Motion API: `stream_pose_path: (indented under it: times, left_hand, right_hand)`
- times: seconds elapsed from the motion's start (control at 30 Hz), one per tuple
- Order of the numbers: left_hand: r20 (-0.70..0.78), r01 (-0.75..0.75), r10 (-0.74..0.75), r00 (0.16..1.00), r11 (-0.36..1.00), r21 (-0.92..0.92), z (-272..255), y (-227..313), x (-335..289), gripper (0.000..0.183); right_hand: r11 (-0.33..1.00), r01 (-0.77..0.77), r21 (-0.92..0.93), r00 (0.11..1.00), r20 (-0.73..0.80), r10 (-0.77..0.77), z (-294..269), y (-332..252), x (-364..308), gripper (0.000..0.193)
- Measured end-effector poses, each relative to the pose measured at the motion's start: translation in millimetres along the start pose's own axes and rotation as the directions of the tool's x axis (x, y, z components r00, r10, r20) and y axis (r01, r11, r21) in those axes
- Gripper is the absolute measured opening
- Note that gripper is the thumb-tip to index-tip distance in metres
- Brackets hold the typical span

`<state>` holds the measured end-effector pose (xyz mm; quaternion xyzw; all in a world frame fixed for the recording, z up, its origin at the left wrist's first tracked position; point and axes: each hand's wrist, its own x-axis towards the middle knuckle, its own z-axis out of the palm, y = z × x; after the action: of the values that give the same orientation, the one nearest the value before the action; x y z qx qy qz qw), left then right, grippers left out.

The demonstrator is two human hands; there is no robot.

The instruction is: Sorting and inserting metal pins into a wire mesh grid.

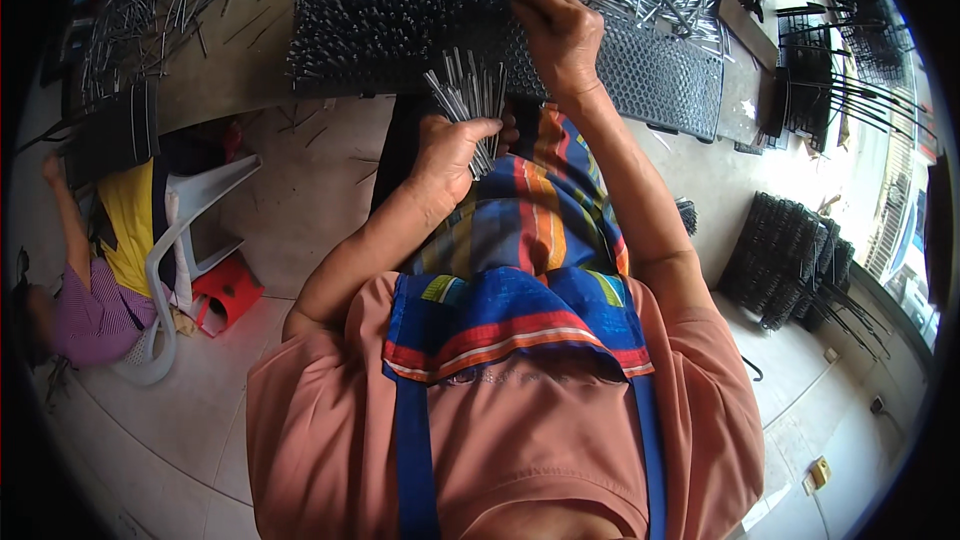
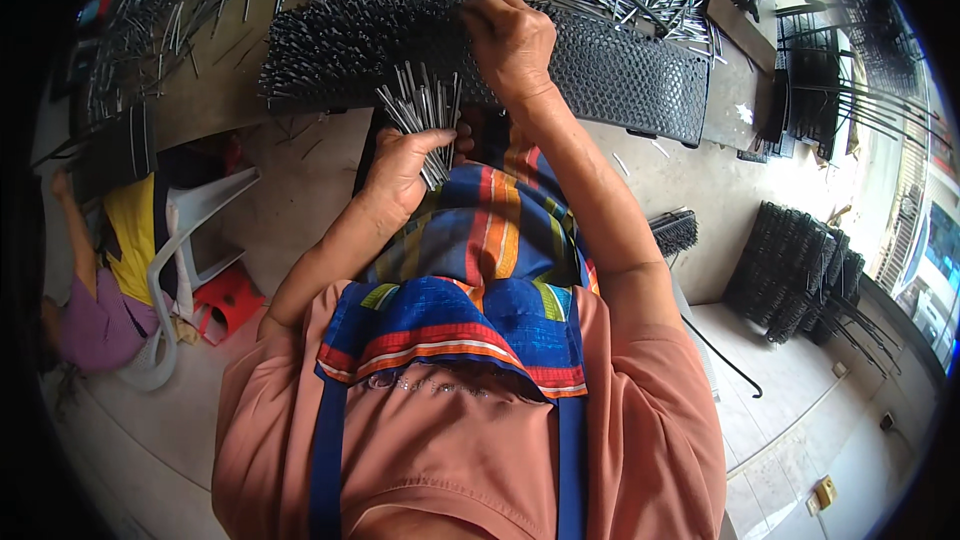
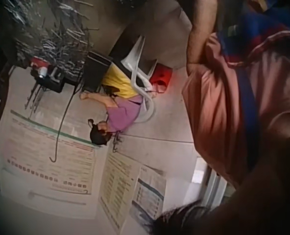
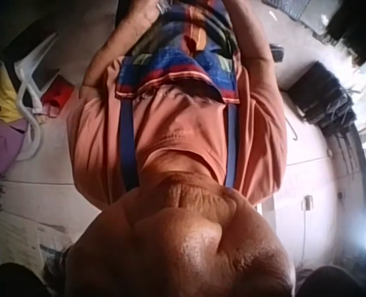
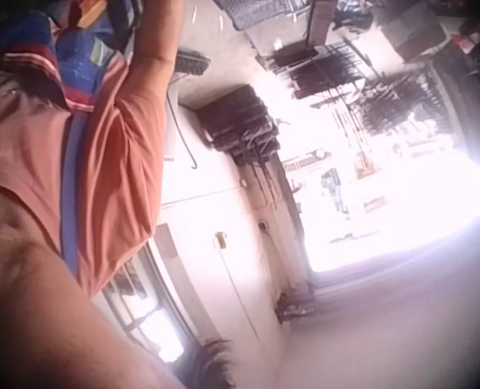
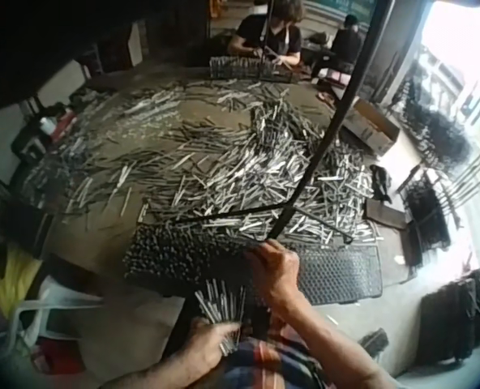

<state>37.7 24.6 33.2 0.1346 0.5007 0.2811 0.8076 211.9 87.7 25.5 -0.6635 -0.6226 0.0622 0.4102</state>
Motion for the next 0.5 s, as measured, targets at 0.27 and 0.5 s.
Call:
stream_pose_path:
  times: [0.27, 0.5]
  left_hand:
    - [0.106, -0.024, 0.025, 0.994, 1.0, -0.016, 8.9, 8.9, -2.4, 0.018]
    - [0.025, 0.023, -0.021, 0.999, 0.997, -0.071, 8.4, 2.1, 0.7, 0.018]
  right_hand:
    - [0.691, -0.702, 0.172, 0.578, 0.705, 0.412, -36.8, -12.3, -19.2, 0.015]
    - [0.449, -0.72, 0.529, 0.689, 0.471, 0.551, -42.1, -12.8, -16.3, 0.01]
